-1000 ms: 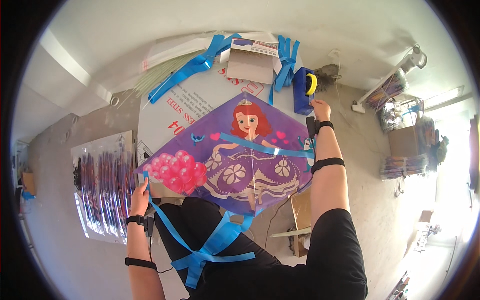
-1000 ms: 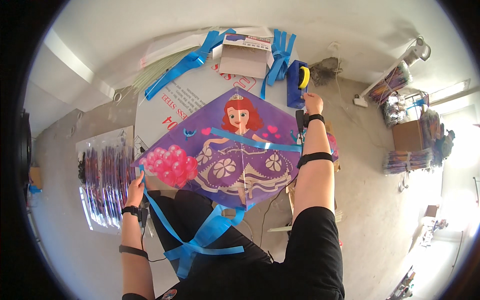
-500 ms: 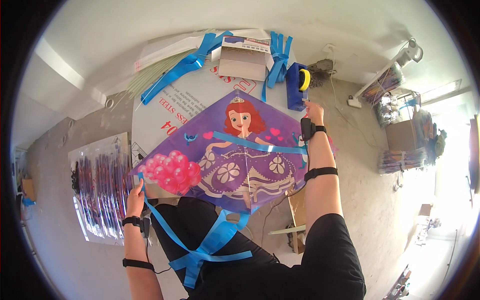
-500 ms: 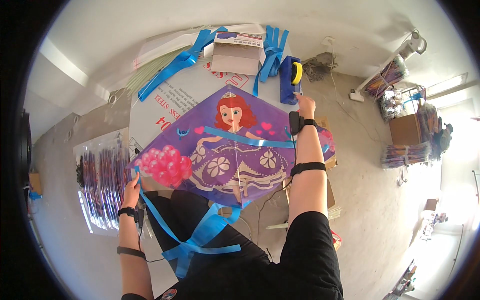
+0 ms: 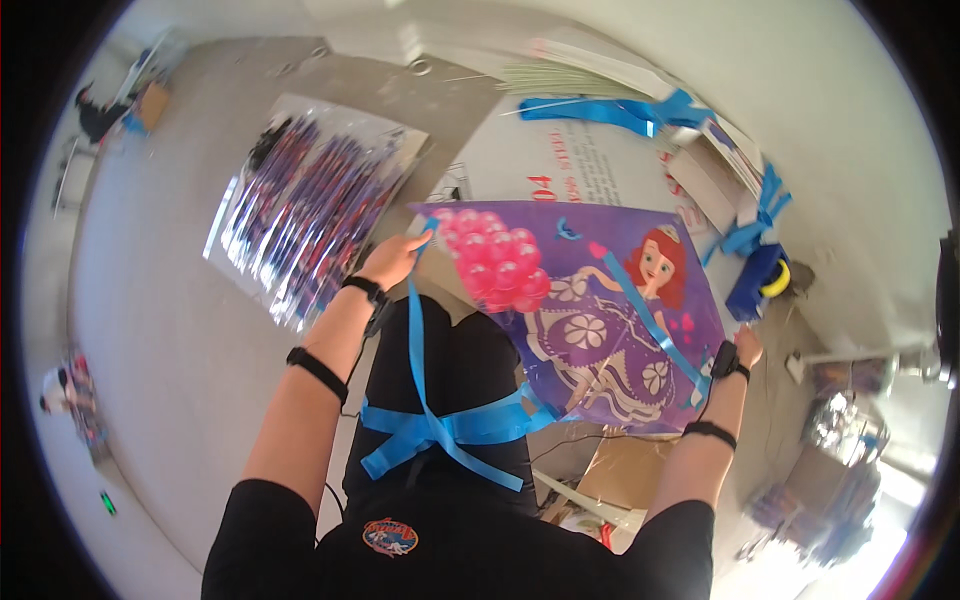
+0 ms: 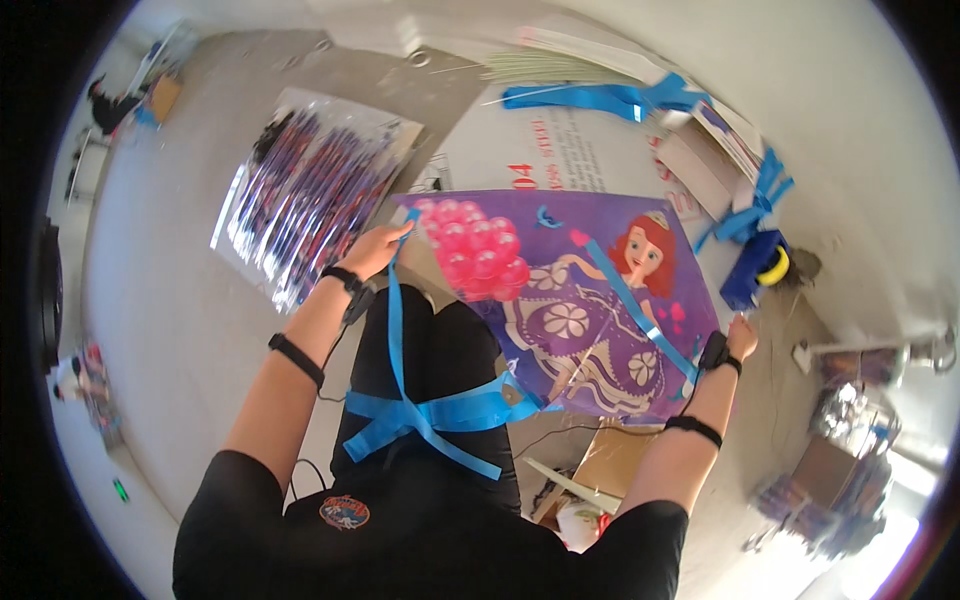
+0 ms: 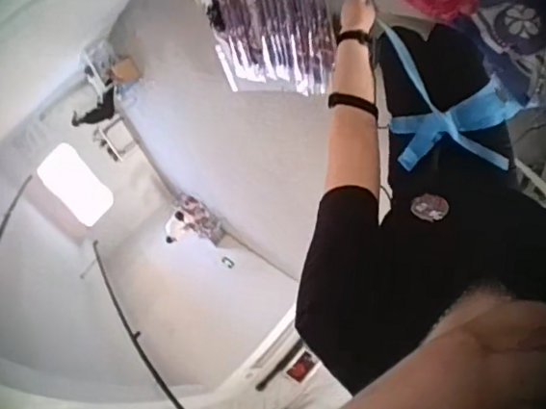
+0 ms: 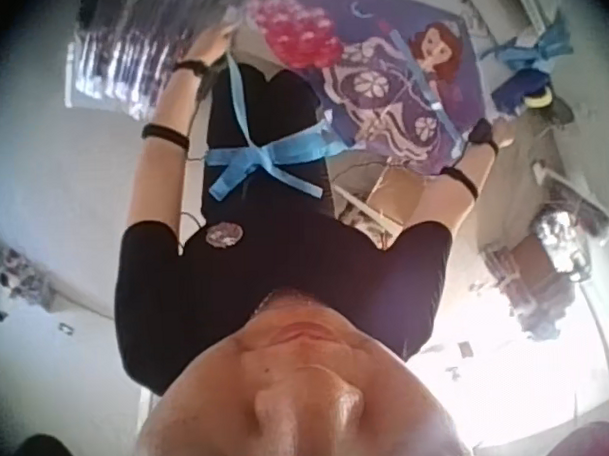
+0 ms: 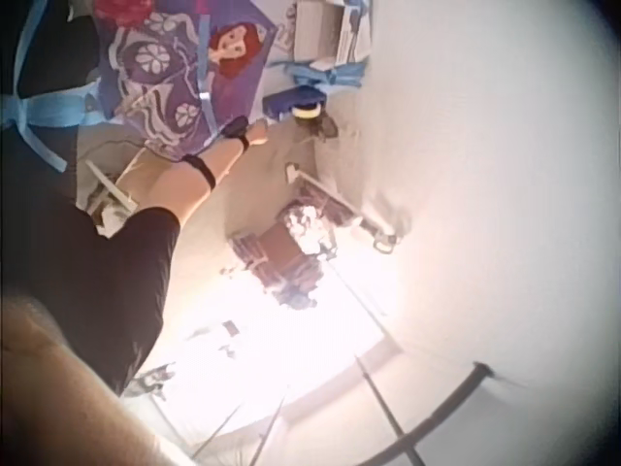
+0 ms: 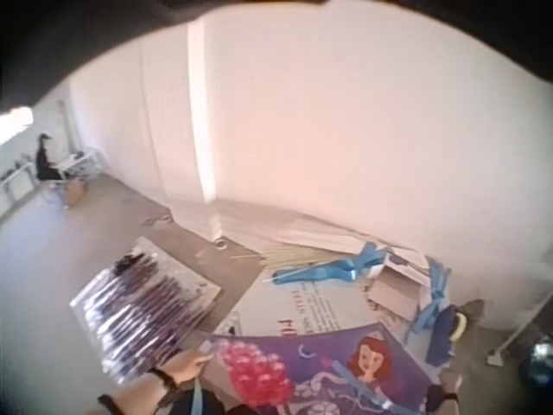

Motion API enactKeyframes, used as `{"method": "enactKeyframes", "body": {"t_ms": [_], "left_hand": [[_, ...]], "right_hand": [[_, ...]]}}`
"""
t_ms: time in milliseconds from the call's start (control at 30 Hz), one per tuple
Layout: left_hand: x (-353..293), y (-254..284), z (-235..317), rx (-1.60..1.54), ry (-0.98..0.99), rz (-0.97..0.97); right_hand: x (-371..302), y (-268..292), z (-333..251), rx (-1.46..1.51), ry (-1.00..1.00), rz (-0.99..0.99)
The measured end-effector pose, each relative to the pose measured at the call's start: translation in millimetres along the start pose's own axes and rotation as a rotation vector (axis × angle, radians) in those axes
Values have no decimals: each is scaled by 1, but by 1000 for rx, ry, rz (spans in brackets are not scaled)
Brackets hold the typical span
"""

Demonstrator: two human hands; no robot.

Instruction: Attaching blue ribbons to a character kite and folding it for packaging.

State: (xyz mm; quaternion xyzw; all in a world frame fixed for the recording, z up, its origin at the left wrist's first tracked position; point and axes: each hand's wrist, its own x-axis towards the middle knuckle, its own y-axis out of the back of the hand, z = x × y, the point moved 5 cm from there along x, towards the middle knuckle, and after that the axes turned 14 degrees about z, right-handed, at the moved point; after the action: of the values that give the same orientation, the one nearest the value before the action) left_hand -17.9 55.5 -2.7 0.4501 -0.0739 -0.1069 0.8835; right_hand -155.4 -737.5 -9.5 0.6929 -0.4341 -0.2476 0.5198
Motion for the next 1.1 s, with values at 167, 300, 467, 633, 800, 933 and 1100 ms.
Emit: {"method": "enactKeyframes", "body": {"t_ms": [167, 300, 467, 633, 800, 933, 1100], "left_hand": [[-8, 7, -3, 20, 111, -72], [-10, 6, 2, 13, 167, -89], [-6, 6, 7, 15, 185, -100], [-5, 4, 2, 17, 221, -113], [-7, 4, 1, 36, 237, -108], [-7, 8, 10, 38, 241, -105], [-8, 13, 10, 19, 273, -109]], "right_hand": [[-108, -15, -94, 705, -135, -144], [-237, 2, -223, 895, -168, -384], [-350, -23, -328, 1112, -202, -737], [-425, -62, -412, 1092, -81, -914], [-464, -93, -453, 971, -26, -902], [-466, -111, -464, 843, 72, -816], [-470, -120, -467, 796, 137, -708]]}}
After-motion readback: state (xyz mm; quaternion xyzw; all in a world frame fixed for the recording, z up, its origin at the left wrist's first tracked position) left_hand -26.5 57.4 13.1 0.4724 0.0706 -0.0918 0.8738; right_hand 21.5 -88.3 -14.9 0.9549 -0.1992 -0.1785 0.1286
